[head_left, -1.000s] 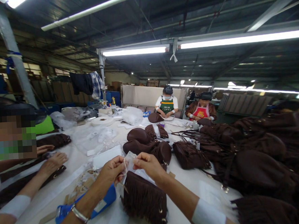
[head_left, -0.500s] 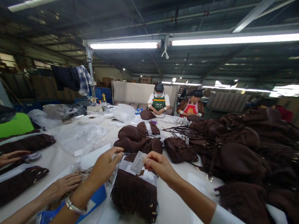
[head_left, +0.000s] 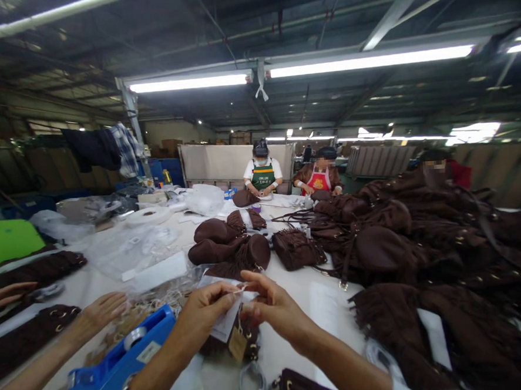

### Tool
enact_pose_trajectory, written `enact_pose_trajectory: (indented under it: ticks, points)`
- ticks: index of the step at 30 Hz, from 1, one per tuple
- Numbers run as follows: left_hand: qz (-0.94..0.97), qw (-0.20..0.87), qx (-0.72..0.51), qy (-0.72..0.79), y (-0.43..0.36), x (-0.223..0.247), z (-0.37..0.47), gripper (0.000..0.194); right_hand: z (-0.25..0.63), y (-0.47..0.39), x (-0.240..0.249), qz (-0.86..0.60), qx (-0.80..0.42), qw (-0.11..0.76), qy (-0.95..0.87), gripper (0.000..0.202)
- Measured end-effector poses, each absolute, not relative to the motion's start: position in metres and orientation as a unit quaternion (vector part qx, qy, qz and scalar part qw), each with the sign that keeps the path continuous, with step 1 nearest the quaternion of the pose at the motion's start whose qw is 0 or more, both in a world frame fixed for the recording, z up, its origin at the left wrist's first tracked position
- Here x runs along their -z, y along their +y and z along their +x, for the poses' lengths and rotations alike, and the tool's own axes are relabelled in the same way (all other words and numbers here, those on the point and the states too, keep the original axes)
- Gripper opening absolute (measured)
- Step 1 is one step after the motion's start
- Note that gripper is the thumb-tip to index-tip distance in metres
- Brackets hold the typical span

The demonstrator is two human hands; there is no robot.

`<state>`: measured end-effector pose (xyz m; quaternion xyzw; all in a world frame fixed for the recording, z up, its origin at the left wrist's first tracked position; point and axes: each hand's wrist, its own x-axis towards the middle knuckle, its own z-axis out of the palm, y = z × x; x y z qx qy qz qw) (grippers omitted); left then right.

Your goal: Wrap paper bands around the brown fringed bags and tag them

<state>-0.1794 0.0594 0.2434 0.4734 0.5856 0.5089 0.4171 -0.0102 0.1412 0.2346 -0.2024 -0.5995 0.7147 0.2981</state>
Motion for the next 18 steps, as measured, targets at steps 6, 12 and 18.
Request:
enact_pose_trajectory:
  ticks: [6,12,18]
  points:
    - [0.495,0.433,-0.485,0.576,0.036,-0.255,-0.156,0.035,0.005,0.123,-0.234,-0.158,-0.707,0.299,-0.621,0.043]
    - [0.521,0.417,-0.465,0.581,0.022,-0.261,-0.143,0.03,0.031,0.112,-0.238,-0.2,-0.612,0.349,-0.681,0.01]
    - [0.596,0.381,-0.388,0.591,0.002,-0.246,-0.129,0.035,0.06,0.105,-0.259,-0.192,-0.496,0.383,-0.755,0.008]
